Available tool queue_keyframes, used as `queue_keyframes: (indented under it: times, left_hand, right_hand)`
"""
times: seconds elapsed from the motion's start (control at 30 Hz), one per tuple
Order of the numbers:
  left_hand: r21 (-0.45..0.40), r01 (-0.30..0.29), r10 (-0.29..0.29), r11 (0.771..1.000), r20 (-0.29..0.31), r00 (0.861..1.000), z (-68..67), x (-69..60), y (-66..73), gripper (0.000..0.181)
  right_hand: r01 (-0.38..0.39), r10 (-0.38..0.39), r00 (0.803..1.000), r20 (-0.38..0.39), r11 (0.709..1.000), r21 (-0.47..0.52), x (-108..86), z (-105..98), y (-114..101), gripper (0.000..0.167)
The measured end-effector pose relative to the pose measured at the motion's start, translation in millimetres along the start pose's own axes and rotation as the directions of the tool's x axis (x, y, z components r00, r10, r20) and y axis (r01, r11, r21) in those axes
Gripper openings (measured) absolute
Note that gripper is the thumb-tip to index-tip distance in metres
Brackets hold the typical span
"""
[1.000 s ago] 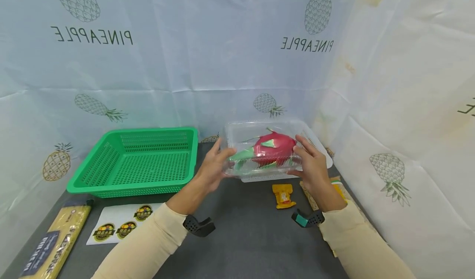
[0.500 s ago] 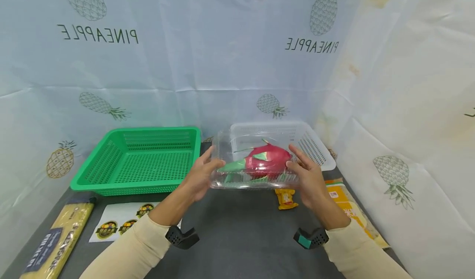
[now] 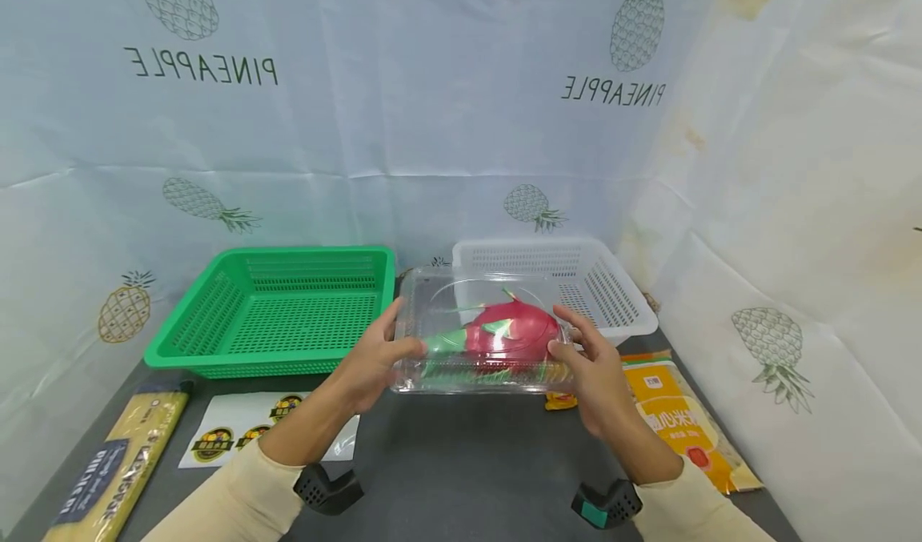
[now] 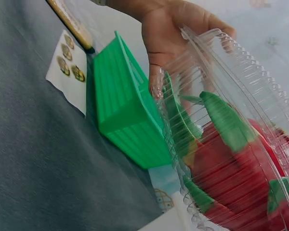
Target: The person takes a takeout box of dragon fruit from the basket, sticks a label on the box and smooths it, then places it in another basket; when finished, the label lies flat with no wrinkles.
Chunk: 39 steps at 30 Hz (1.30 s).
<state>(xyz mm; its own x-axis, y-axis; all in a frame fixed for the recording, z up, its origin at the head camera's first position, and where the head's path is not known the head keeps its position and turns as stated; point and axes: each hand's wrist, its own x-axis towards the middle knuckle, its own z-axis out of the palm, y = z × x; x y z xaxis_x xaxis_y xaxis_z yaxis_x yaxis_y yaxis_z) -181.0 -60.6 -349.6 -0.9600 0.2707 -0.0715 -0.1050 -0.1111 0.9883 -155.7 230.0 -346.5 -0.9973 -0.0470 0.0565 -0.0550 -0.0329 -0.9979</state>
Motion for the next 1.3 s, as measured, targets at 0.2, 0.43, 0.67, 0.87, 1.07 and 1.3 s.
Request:
queue_keyframes:
  times: [0.2, 0.43, 0.67, 0.87, 1.07, 1.3]
  left_hand:
    - [0.012, 0.015, -0.016, 1.000, 0.012, 1.000, -4.0, -10.6, -4.8, 0.101]
    - [0.027, 0.026, -0.026, 0.999, 0.011, 1.000, -7.0, -25.0, -10.3, 0.098]
    - [-0.003, 0.032, -0.031, 0.999, 0.016, 0.999, -10.0, -37.5, -16.7, 0.099]
    - [-0.016, 0.041, -0.041, 0.999, 0.025, 0.999, -14.0, -48.6, -25.0, 0.099]
    - [-0.015, 0.067, -0.066, 0.998, 0.037, 0.997, -18.9, -55.3, -36.3, 0.097]
    - [-0.006, 0.082, -0.082, 0.997, 0.033, 0.996, -23.9, -59.8, -49.6, 0.097]
  right_hand:
    - [-0.003, 0.003, 1.000, -0.013, 0.999, -0.036, -11.0, 4.6, 3.2, 0.051]
    - [0.020, -0.020, 1.000, 0.003, 0.999, -0.047, -21.5, 6.1, 10.3, 0.049]
    - [0.027, -0.028, 1.000, -0.009, 0.999, -0.035, -30.7, 9.9, 17.0, 0.048]
    - [0.032, -0.034, 0.999, -0.037, 0.997, -0.071, -38.6, 15.8, 26.4, 0.047]
    - [0.006, -0.012, 0.998, -0.060, 0.996, -0.089, -46.7, 19.9, 38.0, 0.046]
    - [-0.039, 0.035, 0.997, -0.068, 0.997, -0.069, -53.7, 23.7, 52.9, 0.048]
